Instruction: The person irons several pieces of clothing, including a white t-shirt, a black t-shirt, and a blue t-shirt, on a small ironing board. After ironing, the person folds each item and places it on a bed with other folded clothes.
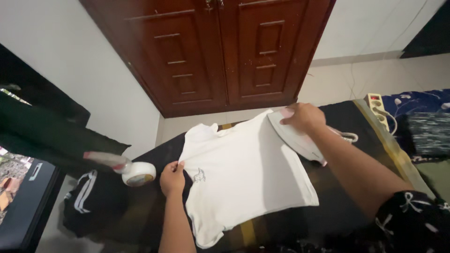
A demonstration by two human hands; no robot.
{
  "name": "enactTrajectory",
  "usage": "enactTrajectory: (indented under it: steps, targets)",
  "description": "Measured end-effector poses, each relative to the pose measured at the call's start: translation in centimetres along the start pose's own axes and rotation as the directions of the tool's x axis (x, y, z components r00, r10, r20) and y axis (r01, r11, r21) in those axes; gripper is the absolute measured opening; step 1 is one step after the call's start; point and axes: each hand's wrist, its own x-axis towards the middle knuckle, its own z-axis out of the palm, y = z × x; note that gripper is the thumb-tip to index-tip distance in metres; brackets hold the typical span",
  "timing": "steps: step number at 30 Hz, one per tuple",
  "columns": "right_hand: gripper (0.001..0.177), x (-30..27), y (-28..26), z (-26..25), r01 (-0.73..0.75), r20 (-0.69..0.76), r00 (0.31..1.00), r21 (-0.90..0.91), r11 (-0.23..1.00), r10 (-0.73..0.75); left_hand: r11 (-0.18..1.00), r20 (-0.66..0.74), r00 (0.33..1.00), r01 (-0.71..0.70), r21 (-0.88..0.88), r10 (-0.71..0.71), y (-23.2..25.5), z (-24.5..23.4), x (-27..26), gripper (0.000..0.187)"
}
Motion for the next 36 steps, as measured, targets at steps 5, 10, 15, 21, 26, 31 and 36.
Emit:
enactTrajectory:
  steps: [5, 10, 15, 21, 26, 31, 36]
  targets:
    - [0.063, 2.4, -0.4, -0.7, 0.167, 0.146, 0.977, -0.089, 0.982, -0.153, 0.985, 0.136, 0.987, 0.066, 0.16, -0.089, 3.7, -1.7, 0.0, 0.055]
    - [0.061, 0.2, -4.1, 0.0, 0.446, 0.419, 0.844, -0.203, 0.872, -0.334, 0.893, 0.05, 0.998, 0.002, 0.449, -0.028, 9.7, -0.7, -0.1, 0.063]
    - [0.058, -0.8, -5.3, -0.2, 0.51, 0.412, 0.812, -0.156, 0.846, -0.414, 0.819, 0.095, 0.976, -0.214, 0.532, 0.194, 12.9, 5.3, 2.9, 0.073]
    - [0.057, -0.9, -5.0, -0.2, 0.54, 0.391, 0.801, -0.144, 0.829, -0.454, 0.944, 0.084, 0.996, -0.051, 0.325, 0.025, 10.7, 7.8, 7.5, 0.038]
    - [0.057, -0.4, -4.6, 0.5, 0.465, 0.336, 0.856, -0.168, 0.869, -0.393, 0.979, -0.045, 0.987, -0.144, 0.148, 0.152, 9.9, 7.7, 7.8, 0.042]
    - [0.06, 1.9, -3.8, 0.4, 0.19, 0.083, 0.98, -0.123, 0.974, -0.18, 0.985, 0.037, 0.985, -0.165, -0.047, 0.166, 9.0, 4.6, 6.9, 0.08]
    - [0.065, 4.2, -4.0, 0.0, 0.051, 0.095, 0.995, -0.112, 0.992, -0.04, 0.991, 0.261, 0.965, -0.039, 0.125, 0.005, 5.9, 0.2, 4.9, 0.072]
